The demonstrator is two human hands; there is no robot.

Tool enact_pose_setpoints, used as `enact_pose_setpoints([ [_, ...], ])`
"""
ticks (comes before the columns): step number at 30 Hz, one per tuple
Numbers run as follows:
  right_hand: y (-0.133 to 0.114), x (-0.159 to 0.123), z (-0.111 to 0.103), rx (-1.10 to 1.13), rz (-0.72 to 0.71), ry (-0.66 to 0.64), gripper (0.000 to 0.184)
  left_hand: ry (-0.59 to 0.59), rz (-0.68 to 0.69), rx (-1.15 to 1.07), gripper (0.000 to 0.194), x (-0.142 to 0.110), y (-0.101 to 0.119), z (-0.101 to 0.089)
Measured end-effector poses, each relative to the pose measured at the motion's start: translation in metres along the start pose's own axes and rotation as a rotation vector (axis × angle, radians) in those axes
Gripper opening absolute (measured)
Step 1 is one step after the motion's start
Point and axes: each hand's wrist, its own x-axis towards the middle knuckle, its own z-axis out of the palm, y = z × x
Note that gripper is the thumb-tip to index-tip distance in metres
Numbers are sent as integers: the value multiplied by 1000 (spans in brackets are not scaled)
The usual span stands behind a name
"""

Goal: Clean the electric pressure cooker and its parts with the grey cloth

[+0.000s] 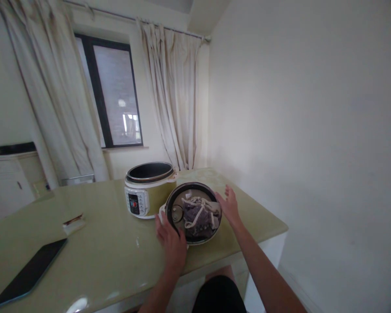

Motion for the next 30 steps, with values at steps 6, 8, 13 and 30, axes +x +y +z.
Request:
enact_pose_setpoints([
  [6, 25, -32, 9, 471, 229, -412, 44, -350, 491, 45, 65, 21, 31, -8],
  [8, 24, -42, 9, 505, 216, -384, 41, -444, 477, 147, 55, 33, 42, 0],
  [13, 23, -56, 5, 419, 127, -372, 42, -673, 612, 256, 48, 73, 58, 25],
  [30, 49, -55, 17, 137, 24, -322, 44, -989, 803, 242, 45, 73, 48, 0],
])
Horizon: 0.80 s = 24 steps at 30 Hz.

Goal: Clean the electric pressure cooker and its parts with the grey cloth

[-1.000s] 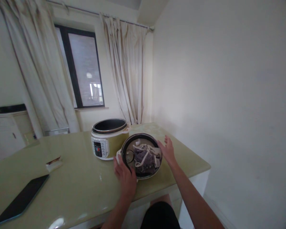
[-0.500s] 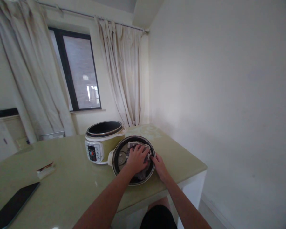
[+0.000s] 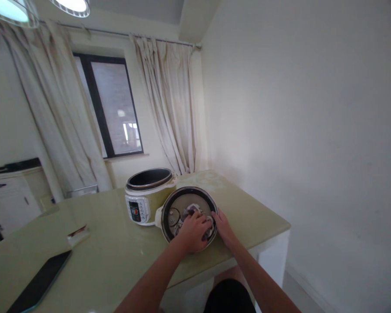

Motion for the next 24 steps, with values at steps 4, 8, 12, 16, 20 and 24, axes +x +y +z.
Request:
enact_pose_setpoints([
  [4, -4, -1, -3, 26, 4, -14, 45, 40, 83, -33, 46, 16, -14, 1],
  [8, -10, -2, -4, 68, -32, -34, 43, 190, -58, -12, 52, 35, -32, -4],
  [12, -8, -1, -3, 74, -6, -36, 44, 250, -264, -22, 58, 41, -47, -5],
  [16, -4, 0, -3, 56, 51, -24, 41, 150, -265, -7, 61, 28, -55, -6],
  [20, -6, -1, -3, 0, 70, -5, 40, 76, -217, -2, 55, 7, -49, -15],
  [24, -10, -3, -2, -14, 45, -9, 42, 31, -53, -74, 42, -5, -26, -12],
])
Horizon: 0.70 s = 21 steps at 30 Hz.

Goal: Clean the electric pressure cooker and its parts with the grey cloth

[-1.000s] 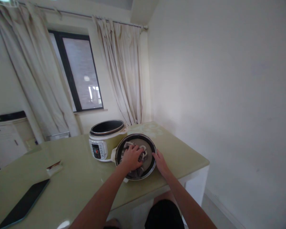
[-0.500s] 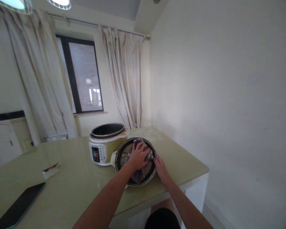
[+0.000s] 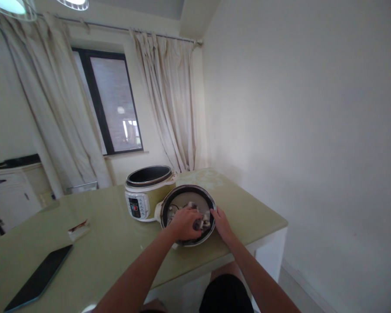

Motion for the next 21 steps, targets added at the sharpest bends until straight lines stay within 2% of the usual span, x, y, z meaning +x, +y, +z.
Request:
enact_pose_setpoints([
  [5, 1, 1, 0, 24, -40, -15, 56, 36, 37, -18, 36, 6, 20, 17],
  [11, 3, 1, -3, 16, -55, -19, 56, 98, 47, 2, 37, 34, 9, 15],
  [16, 3, 0, -2, 21, -58, -34, 47, 208, -174, 10, 39, 46, -14, 5],
  [21, 5, 0, -1, 24, -6, -33, 47, 162, -379, 48, 45, 39, -31, -8],
])
